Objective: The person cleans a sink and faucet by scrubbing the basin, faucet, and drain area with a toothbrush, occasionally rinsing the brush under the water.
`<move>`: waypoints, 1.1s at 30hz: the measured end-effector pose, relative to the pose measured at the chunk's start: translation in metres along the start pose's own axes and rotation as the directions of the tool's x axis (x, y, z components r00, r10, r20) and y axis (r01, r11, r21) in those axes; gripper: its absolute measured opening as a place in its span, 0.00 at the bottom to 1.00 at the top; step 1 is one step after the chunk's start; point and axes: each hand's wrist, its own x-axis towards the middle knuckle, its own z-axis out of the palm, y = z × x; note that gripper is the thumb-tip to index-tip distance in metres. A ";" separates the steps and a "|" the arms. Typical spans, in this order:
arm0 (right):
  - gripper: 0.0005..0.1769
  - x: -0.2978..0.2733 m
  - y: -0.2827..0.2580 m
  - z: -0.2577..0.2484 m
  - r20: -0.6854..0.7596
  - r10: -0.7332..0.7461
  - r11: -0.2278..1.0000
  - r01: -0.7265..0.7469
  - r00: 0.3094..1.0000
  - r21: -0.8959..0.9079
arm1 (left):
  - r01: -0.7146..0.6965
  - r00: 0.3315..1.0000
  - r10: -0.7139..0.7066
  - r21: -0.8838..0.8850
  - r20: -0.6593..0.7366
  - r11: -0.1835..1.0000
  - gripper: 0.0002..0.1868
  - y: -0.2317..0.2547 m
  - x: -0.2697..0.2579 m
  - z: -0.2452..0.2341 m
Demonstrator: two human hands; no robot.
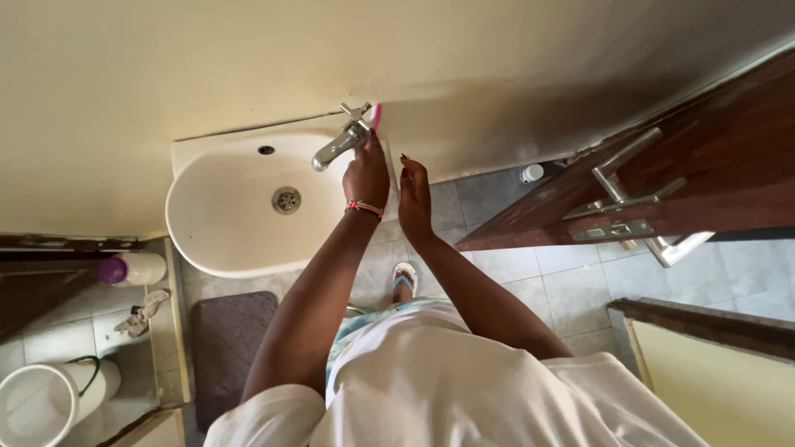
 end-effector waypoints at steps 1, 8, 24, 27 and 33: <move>0.15 0.000 0.001 0.001 0.010 -0.035 0.999 0.035 0.999 -0.002 | 0.010 0.999 -0.009 -0.026 0.034 1.000 0.37 -0.001 -0.006 -0.006; 0.18 0.000 0.007 0.011 0.026 -0.019 1.000 0.020 0.999 -0.010 | 0.003 0.978 0.003 -0.029 0.208 1.000 0.35 -0.006 -0.083 -0.049; 0.19 0.000 0.012 0.026 -0.004 -0.041 0.991 0.041 0.999 0.130 | -0.146 0.965 0.166 -0.112 0.203 0.983 0.37 -0.044 -0.075 -0.041; 0.18 -0.002 0.016 0.026 -0.031 -0.029 0.978 0.035 0.999 0.207 | -0.121 0.977 0.136 -0.100 0.164 0.988 0.38 -0.049 -0.023 -0.034; 0.22 -0.001 0.011 0.020 0.034 -0.033 0.965 0.023 0.999 0.260 | -0.167 0.933 0.200 -0.131 0.299 0.977 0.38 -0.054 -0.070 -0.046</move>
